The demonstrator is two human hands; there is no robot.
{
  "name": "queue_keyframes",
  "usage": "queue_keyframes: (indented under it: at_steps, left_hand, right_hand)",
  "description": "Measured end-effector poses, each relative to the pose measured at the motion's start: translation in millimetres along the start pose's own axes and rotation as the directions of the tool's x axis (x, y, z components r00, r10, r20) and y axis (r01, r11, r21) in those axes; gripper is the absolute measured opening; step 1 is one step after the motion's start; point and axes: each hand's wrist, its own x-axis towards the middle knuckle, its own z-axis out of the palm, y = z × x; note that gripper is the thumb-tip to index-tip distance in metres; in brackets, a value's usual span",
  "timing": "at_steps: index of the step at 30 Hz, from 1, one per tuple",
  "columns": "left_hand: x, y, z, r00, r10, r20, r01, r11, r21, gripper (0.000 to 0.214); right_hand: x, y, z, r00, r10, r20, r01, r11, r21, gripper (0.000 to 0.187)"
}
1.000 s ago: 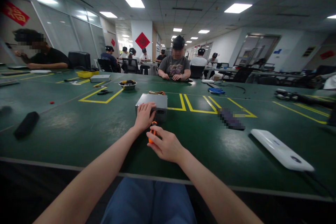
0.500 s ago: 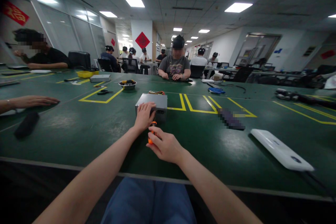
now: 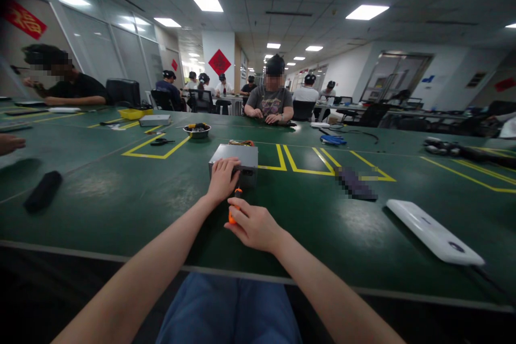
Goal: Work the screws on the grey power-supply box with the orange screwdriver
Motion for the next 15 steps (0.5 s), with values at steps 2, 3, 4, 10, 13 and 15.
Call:
queue_keyframes:
  at_steps: [2, 3, 4, 10, 13, 15]
  left_hand:
    - [0.0, 0.0, -0.1, 1.0, -0.003, 0.001, 0.003, 1.0, 0.0, 0.024]
    - [0.1, -0.1, -0.1, 1.0, -0.004, 0.002, 0.004, 1.0, 0.001, 0.024]
    - [0.2, -0.2, 0.0, 1.0, -0.004, 0.003, 0.004, 1.0, 0.002, 0.024]
    - [0.7, -0.6, 0.4, 1.0, -0.003, 0.006, 0.003, 1.0, 0.001, 0.025]
    - [0.2, -0.6, 0.4, 1.0, -0.004, 0.007, 0.004, 1.0, -0.002, 0.025]
    - [0.0, -0.6, 0.1, 1.0, -0.006, 0.009, 0.006, 1.0, -0.001, 0.024]
  right_hand:
    - [-0.8, 1.7, 1.8, 0.999, 0.02, -0.036, -0.019, 1.0, 0.022, 0.021]
    - [-0.8, 2.1, 1.9, 0.999, 0.029, -0.043, -0.027, 0.999, 0.041, 0.023]
    - [-0.6, 2.3, 1.5, 0.999, 0.034, -0.036, -0.032, 0.998, 0.061, 0.027]
    - [2.1, -0.1, -1.4, 0.997, -0.014, 0.074, 0.014, 1.0, 0.0, 0.03]
    - [0.7, 0.7, 1.4, 1.0, 0.003, -0.01, -0.003, 1.0, -0.014, 0.026]
    - [-0.2, 1.2, 2.4, 0.998, 0.033, -0.046, -0.032, 0.999, 0.011, 0.026]
